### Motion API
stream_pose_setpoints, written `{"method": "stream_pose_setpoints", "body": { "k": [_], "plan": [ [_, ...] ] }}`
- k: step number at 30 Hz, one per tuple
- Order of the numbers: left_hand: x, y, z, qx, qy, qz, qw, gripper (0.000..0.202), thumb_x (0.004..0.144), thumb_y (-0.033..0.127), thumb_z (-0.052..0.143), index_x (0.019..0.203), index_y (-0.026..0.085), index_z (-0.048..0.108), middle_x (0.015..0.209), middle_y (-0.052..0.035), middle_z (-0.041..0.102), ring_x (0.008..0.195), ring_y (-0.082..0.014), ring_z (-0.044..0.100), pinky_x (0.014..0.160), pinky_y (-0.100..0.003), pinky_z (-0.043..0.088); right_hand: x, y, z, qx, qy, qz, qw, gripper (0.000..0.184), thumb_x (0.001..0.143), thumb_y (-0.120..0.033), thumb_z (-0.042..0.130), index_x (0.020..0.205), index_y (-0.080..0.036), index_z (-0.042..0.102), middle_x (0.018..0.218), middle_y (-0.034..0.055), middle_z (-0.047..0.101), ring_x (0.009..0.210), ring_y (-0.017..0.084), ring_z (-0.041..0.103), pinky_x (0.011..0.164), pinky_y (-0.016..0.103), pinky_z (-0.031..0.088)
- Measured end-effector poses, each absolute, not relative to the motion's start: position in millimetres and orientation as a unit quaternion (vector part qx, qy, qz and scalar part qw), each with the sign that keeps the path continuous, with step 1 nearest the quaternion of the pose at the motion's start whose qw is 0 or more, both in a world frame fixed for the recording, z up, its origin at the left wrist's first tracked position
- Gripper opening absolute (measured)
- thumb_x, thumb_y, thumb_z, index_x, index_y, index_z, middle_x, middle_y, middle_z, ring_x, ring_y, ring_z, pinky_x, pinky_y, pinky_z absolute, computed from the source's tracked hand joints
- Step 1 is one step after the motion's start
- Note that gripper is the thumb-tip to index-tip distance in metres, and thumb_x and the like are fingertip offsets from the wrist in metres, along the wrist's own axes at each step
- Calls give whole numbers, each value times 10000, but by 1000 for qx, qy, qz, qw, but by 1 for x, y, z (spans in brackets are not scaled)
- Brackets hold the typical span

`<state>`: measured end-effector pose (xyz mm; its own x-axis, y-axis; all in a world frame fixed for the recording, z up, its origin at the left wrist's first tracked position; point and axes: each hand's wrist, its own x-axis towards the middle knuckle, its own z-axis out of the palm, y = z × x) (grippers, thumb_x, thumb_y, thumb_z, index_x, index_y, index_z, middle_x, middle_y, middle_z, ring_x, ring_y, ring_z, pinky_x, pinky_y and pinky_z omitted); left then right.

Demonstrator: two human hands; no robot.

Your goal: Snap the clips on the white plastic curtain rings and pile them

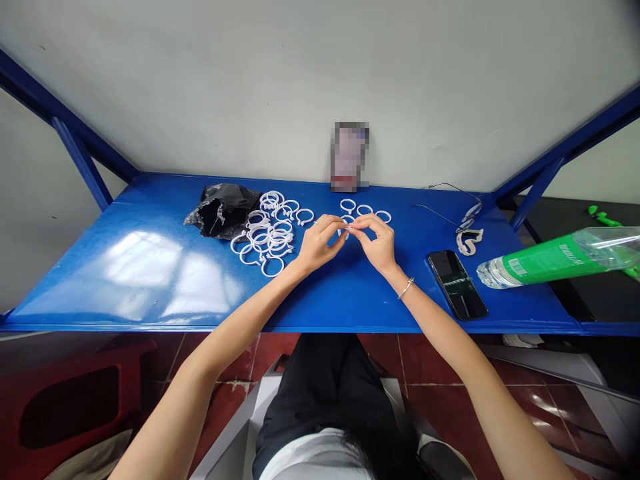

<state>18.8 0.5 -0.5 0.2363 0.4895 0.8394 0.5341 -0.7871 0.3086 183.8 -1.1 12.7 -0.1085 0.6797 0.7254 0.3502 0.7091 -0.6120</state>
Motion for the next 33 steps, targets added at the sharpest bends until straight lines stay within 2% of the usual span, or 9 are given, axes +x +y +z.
{"method": "stream_pose_setpoints", "body": {
  "k": [6, 10, 13, 17, 20, 22, 26, 30, 33],
  "plan": [
    [18, 0, -1, -793, -359, -492, -8, 137, 961, 253, 501, 931, 189, 618, 926, -67, 693, 853, -144, 643, 643, -236, 508, 184, -1, 12, -376, -732, 139, 552, 139, 893, -285, 669, 771, -220, 662, 814, 25, 709, 800, 190, 672, 761, 368, 547],
    [17, -1, 2, -797, -363, -482, -29, 139, 966, 246, 487, 970, 190, 614, 970, -69, 685, 919, -152, 638, 711, -249, 528, 183, -2, 13, -369, -735, 131, 553, 132, 904, -277, 653, 784, -221, 653, 818, 25, 707, 799, 185, 667, 740, 355, 545],
    [16, -2, 3, -801, -363, -473, -56, 185, 950, 270, 514, 1098, 186, 587, 1099, -94, 657, 1052, -183, 615, 834, -295, 547, 184, -1, 13, -368, -732, 125, 559, 126, 905, -280, 651, 792, -223, 647, 829, 25, 708, 807, 187, 668, 737, 354, 548],
    [16, 0, 1, -810, -361, -456, -74, 452, 921, 349, 583, 1317, 159, 477, 1298, -160, 563, 1239, -249, 538, 1022, -395, 502, 185, 0, 13, -361, -722, 118, 579, 120, 903, -285, 655, 802, -221, 643, 860, 31, 711, 815, 188, 666, 745, 359, 549],
    [16, 4, -3, -813, -353, -451, -107, 484, 963, 370, 525, 1393, 177, 415, 1391, -181, 503, 1321, -258, 493, 1061, -412, 480, 185, 0, 13, -367, -722, 119, 574, 143, 909, -314, 645, 799, -224, 638, 855, 36, 712, 822, 198, 668, 748, 373, 552],
    [16, 6, -4, -818, -339, -445, -135, 452, 989, 365, 481, 1403, 198, 414, 1393, -170, 517, 1302, -242, 521, 1016, -381, 510, 185, 0, 13, -370, -725, 121, 568, 157, 913, -333, 638, 796, -228, 636, 852, 36, 712, 830, 205, 671, 759, 385, 553],
    [15, 6, -4, -814, -337, -447, -153, 407, 982, 385, 511, 1340, 191, 503, 1276, -142, 609, 1097, -194, 636, 931, -325, 540, 184, -1, 13, -356, -727, 121, 574, 144, 919, -325, 631, 809, -232, 636, 860, 35, 709, 822, 203, 666, 753, 381, 549],
    [14, 4, -1, -808, -346, -453, -151, 387, 961, 409, 553, 1276, 185, 571, 1196, -120, 649, 924, -156, 657, 857, -300, 548, 185, -2, 13, -359, -732, 124, 565, 145, 928, -339, 613, 829, -235, 632, 877, 40, 699, 804, 201, 650, 714, 372, 547],
    [13, 3, 1, -804, -346, -459, -148, 371, 952, 412, 570, 1239, 178, 601, 1147, -110, 667, 888, -149, 658, 834, -289, 548, 184, -3, 14, -361, -736, 123, 559, 162, 936, -352, 597, 825, -235, 616, 877, 41, 689, 792, 198, 640, 699, 368, 542]
  ]
}}
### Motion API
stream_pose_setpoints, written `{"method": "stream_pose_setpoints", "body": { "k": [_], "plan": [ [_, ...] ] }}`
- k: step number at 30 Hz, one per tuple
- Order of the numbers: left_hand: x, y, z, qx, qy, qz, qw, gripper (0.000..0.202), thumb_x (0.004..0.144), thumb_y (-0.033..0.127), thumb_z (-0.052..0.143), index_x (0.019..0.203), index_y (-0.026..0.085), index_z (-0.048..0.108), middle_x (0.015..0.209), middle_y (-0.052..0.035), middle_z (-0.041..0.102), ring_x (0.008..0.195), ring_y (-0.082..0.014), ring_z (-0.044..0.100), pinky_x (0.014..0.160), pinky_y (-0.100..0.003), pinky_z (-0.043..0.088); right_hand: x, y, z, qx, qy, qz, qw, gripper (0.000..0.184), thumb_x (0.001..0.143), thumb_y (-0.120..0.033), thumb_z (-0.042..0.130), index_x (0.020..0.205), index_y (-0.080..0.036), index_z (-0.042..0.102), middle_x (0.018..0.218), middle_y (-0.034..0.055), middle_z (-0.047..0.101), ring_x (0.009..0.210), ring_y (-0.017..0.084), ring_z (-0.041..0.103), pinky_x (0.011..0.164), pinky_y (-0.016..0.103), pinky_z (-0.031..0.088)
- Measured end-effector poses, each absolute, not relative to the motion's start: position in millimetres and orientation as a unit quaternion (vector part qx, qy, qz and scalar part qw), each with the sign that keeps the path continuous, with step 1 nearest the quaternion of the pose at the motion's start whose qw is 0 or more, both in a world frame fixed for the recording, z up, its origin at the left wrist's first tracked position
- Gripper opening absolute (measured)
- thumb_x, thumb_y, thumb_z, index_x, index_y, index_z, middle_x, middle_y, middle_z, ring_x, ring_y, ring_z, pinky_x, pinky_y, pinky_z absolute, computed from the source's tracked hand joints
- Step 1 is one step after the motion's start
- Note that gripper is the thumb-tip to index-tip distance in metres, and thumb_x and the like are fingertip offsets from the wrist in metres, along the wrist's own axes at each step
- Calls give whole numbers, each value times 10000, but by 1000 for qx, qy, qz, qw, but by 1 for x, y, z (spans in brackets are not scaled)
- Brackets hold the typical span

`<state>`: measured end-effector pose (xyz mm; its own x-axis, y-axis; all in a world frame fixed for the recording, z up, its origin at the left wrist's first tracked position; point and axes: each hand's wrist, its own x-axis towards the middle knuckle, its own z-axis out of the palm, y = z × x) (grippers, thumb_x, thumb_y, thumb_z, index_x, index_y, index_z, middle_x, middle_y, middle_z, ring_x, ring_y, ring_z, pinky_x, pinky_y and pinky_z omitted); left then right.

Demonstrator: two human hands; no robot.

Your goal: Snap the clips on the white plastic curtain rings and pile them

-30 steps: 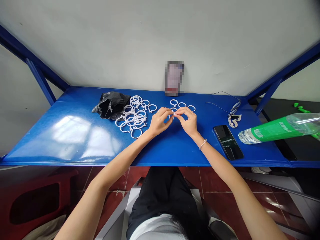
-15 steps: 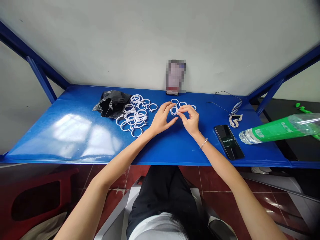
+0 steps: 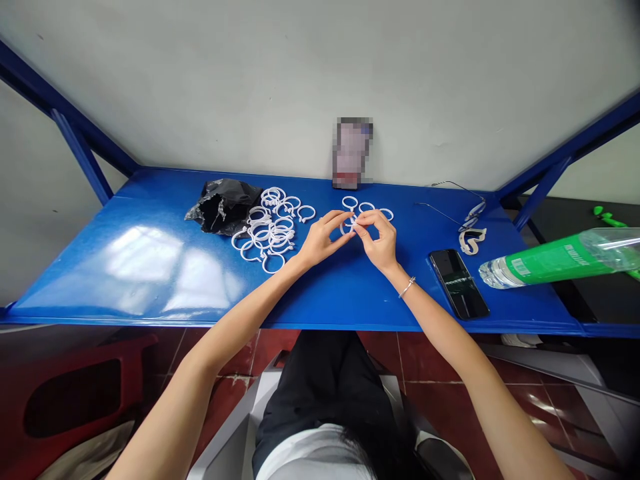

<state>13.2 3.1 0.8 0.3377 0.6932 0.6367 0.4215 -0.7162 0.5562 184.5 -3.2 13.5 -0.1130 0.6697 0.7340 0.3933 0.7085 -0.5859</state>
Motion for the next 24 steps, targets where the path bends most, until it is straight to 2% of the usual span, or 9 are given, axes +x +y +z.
{"method": "stream_pose_setpoints", "body": {
  "k": [5, 11, 15, 21, 24],
  "plan": [
    [13, 2, 2, 803, 340, 469, 140, 350, 948, 395, 583, 1204, 161, 629, 1120, -108, 682, 976, -169, 671, 845, -273, 544, 184, -4, 14, -350, -743, 121, 558, 151, 945, -327, 581, 826, -235, 593, 879, 40, 673, 791, 191, 629, 685, 354, 530],
    [12, 2, 3, 806, 353, 455, 136, 364, 947, 426, 572, 1192, 168, 647, 1099, -106, 689, 938, -171, 675, 831, -285, 548, 184, -4, 15, -356, -746, 127, 548, 173, 951, -332, 566, 805, -239, 570, 872, 33, 667, 806, 198, 624, 740, 378, 527],
    [11, 2, 4, 807, 354, 453, 135, 359, 948, 425, 569, 1188, 170, 652, 1095, -104, 691, 933, -171, 676, 832, -287, 550, 184, -4, 16, -356, -743, 144, 547, 168, 943, -341, 574, 810, -238, 575, 875, 38, 672, 813, 200, 636, 718, 371, 539],
    [11, 4, 3, 807, 343, 466, 118, 321, 944, 361, 588, 1184, 156, 643, 1092, -102, 688, 965, -167, 675, 822, -259, 548, 184, -5, 18, -364, -744, 150, 539, 125, 946, -335, 571, 884, -234, 614, 895, 46, 681, 783, 186, 637, 677, 345, 553],
    [10, 5, 1, 815, 348, 451, 108, 320, 951, 336, 569, 1205, 150, 626, 1134, -108, 675, 1012, -170, 671, 840, -252, 546, 184, -5, 17, -356, -764, 139, 520, 112, 962, -298, 544, 969, -236, 637, 934, 48, 686, 780, 182, 634, 706, 349, 558]
  ]
}}
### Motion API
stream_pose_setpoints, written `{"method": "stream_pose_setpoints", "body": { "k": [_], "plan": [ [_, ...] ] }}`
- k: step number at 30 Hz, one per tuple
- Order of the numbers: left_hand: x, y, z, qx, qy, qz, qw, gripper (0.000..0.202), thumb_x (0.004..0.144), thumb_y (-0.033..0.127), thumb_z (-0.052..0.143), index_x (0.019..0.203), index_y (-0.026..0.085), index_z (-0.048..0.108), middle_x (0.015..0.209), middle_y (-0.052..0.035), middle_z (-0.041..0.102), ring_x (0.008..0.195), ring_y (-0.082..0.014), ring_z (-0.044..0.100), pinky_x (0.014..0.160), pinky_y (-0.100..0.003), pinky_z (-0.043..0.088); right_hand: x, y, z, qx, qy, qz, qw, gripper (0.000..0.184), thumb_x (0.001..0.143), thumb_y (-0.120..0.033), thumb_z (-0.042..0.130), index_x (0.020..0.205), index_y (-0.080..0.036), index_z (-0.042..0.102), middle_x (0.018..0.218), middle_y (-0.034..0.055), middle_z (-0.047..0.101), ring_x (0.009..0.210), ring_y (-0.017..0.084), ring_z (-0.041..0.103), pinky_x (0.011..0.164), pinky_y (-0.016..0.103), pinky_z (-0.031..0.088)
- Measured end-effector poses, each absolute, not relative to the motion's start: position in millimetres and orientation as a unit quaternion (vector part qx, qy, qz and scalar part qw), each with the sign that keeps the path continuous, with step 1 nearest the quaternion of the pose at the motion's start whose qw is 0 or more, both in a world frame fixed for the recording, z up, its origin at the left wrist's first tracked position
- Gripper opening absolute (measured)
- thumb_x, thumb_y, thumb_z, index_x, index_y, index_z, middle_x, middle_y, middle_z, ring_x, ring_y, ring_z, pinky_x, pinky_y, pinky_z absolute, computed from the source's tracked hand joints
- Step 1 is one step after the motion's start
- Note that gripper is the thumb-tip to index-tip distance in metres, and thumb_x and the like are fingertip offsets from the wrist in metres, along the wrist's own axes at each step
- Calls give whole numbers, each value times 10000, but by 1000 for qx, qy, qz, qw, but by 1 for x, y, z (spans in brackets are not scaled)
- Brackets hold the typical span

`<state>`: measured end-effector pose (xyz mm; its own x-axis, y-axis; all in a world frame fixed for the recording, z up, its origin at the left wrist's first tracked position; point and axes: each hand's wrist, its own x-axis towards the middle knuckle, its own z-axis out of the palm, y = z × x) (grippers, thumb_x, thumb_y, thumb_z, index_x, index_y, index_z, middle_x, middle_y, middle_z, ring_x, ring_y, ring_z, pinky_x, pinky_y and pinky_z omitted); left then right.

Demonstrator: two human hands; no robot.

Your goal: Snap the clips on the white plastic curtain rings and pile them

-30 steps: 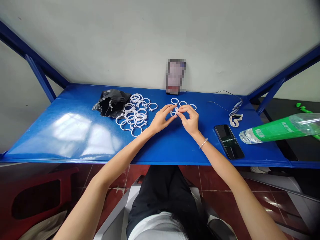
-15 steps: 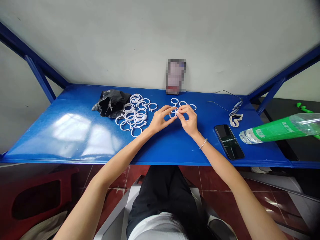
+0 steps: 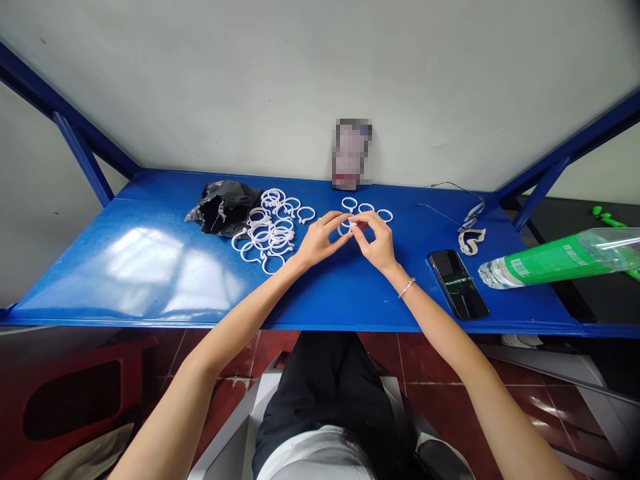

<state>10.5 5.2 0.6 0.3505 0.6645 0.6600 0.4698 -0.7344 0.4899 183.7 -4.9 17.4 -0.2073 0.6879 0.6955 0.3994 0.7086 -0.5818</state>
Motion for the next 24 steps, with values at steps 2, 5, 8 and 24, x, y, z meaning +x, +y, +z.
{"method": "stream_pose_setpoints", "body": {
  "k": [2, 5, 8, 24],
  "plan": [
    [10, 6, -1, 822, 362, 427, 109, 332, 955, 330, 552, 1236, 161, 608, 1176, -106, 665, 1047, -176, 667, 856, -257, 545, 184, -4, 16, -352, -782, 120, 500, 124, 968, -278, 529, 1000, -239, 642, 954, 50, 691, 801, 188, 636, 743, 360, 559],
    [9, 8, -3, 833, 385, 383, 109, 370, 962, 333, 525, 1291, 171, 573, 1240, -109, 648, 1113, -199, 651, 897, -286, 539, 186, -1, 13, -357, -803, 84, 470, 127, 968, -260, 519, 970, -237, 644, 943, 52, 699, 848, 204, 643, 784, 368, 549],
    [7, 11, -5, 842, 395, 357, 84, 450, 952, 390, 531, 1343, 167, 535, 1307, -136, 616, 1201, -246, 605, 976, -354, 511, 191, 4, 13, -381, -809, 48, 444, 120, 957, -234, 522, 928, -226, 639, 912, 54, 705, 840, 210, 642, 775, 358, 526],
    [-6, 19, 5, 727, 672, 138, -31, 246, 906, 135, 410, 986, 127, 643, 1167, -207, 593, 1113, -384, 547, 870, -478, 441, 217, 8, 37, -617, -762, 70, 182, 177, 851, -152, 534, 936, -207, 679, 831, 47, 699, 733, 194, 610, 572, 271, 320]
  ]
}}
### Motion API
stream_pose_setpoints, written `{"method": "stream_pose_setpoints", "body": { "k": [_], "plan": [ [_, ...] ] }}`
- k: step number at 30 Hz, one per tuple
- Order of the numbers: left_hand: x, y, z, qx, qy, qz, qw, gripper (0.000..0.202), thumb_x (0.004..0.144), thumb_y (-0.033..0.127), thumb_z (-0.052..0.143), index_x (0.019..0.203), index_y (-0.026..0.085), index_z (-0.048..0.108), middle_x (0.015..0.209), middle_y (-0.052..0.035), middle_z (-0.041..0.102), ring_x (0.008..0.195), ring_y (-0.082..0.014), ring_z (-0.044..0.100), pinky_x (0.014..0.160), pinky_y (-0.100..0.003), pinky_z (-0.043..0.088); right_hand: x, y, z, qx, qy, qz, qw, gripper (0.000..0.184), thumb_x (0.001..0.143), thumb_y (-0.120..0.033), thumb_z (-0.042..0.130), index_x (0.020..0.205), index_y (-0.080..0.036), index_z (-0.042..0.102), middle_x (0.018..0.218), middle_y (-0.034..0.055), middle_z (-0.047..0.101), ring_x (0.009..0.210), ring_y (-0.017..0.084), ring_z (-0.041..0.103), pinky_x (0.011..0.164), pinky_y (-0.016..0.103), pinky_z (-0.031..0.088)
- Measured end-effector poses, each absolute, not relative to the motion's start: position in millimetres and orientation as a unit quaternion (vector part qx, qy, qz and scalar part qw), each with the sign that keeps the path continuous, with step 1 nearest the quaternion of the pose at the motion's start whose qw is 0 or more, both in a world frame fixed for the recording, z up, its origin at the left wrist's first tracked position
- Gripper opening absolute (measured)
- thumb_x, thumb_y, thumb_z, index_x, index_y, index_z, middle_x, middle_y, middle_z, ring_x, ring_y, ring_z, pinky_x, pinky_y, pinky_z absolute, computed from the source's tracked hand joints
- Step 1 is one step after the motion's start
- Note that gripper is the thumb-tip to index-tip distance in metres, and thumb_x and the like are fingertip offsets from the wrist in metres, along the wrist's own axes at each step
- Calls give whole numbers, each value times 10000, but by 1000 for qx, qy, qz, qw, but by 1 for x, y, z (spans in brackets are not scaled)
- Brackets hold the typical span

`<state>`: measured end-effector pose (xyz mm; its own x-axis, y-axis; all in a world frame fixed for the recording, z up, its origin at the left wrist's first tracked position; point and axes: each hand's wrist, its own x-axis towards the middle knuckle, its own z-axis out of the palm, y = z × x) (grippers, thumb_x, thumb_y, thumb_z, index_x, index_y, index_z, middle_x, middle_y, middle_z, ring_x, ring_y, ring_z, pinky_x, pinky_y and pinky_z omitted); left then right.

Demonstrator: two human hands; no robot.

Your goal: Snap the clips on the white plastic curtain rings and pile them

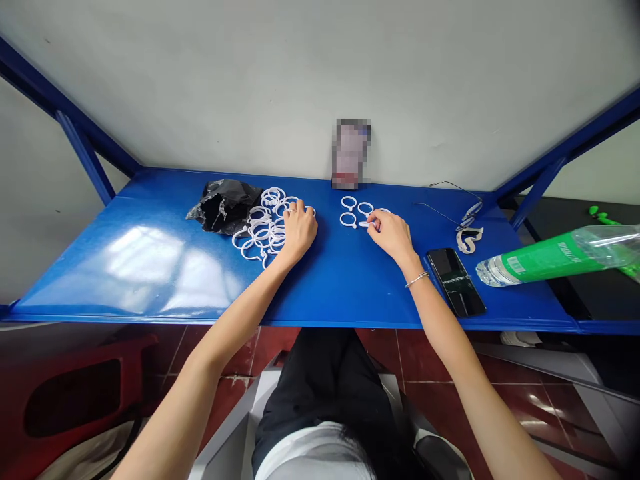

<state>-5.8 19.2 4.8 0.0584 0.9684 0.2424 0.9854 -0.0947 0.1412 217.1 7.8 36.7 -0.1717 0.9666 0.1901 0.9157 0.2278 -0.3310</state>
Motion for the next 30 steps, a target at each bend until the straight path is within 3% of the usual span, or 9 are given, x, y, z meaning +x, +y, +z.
{"method": "stream_pose_setpoints", "body": {
  "k": [4, 8, 13, 18, 22, 26, 30],
  "plan": [
    [-6, 22, -1, -731, -660, -169, 22, 219, 912, 111, 405, 906, 145, 621, 1139, -196, 607, 1105, -381, 557, 862, -485, 447, 216, 7, 37, -611, -775, 106, 121, 189, 830, -119, 556, 933, -198, 693, 834, 43, 704, 719, 185, 617, 577, 266, 341],
    [-6, 27, -10, -742, -597, -305, -17, 88, 902, 136, 499, 884, 178, 574, 1184, -160, 602, 1129, -326, 559, 904, -458, 461, 216, 8, 36, -608, -780, 106, 99, 184, 839, -113, 565, 946, -185, 696, 831, 54, 707, 727, 192, 625, 580, 267, 352],
    [-1, 25, -8, -727, -483, -457, -170, 82, 930, 249, 533, 892, 186, 567, 1219, -134, 622, 1162, -239, 593, 970, -375, 474, 215, 8, 33, -605, -781, 108, 107, 145, 876, -143, 563, 932, -186, 690, 804, 50, 702, 703, 191, 622, 591, 273, 374],
    [7, 17, 2, -631, -409, -504, -424, 363, 873, 534, 608, 874, 172, 577, 1273, -140, 638, 1168, -247, 612, 897, -342, 511, 211, 8, 30, -564, -790, 91, 224, 151, 892, -181, 567, 1007, -187, 664, 836, 53, 682, 785, 218, 632, 662, 305, 454],
    [13, 11, 8, -559, -349, -487, -574, 439, 766, 580, 723, 809, 165, 587, 1055, -90, 715, 1016, -209, 656, 873, -338, 525, 206, 5, 29, -441, -832, 69, 330, 254, 935, -225, 552, 1178, -185, 612, 1069, 99, 677, 957, 235, 634, 826, 352, 503],
    [15, 7, 11, -542, -344, -456, -617, 461, 707, 578, 778, 828, 153, 647, 837, -34, 703, 849, -165, 663, 813, -313, 542, 202, 3, 28, -386, -852, 66, 349, 194, 990, -285, 497, 1096, -222, 646, 985, 75, 695, 907, 221, 643, 797, 344, 505],
    [16, 5, 13, -533, -348, -464, -616, 485, 713, 602, 759, 842, 144, 663, 891, -54, 724, 887, -180, 685, 800, -296, 545, 203, 5, 25, -410, -825, 96, 377, 246, 1000, -379, 481, 940, -216, 656, 823, 51, 679, 732, 191, 615, 683, 313, 485]
  ]
}}
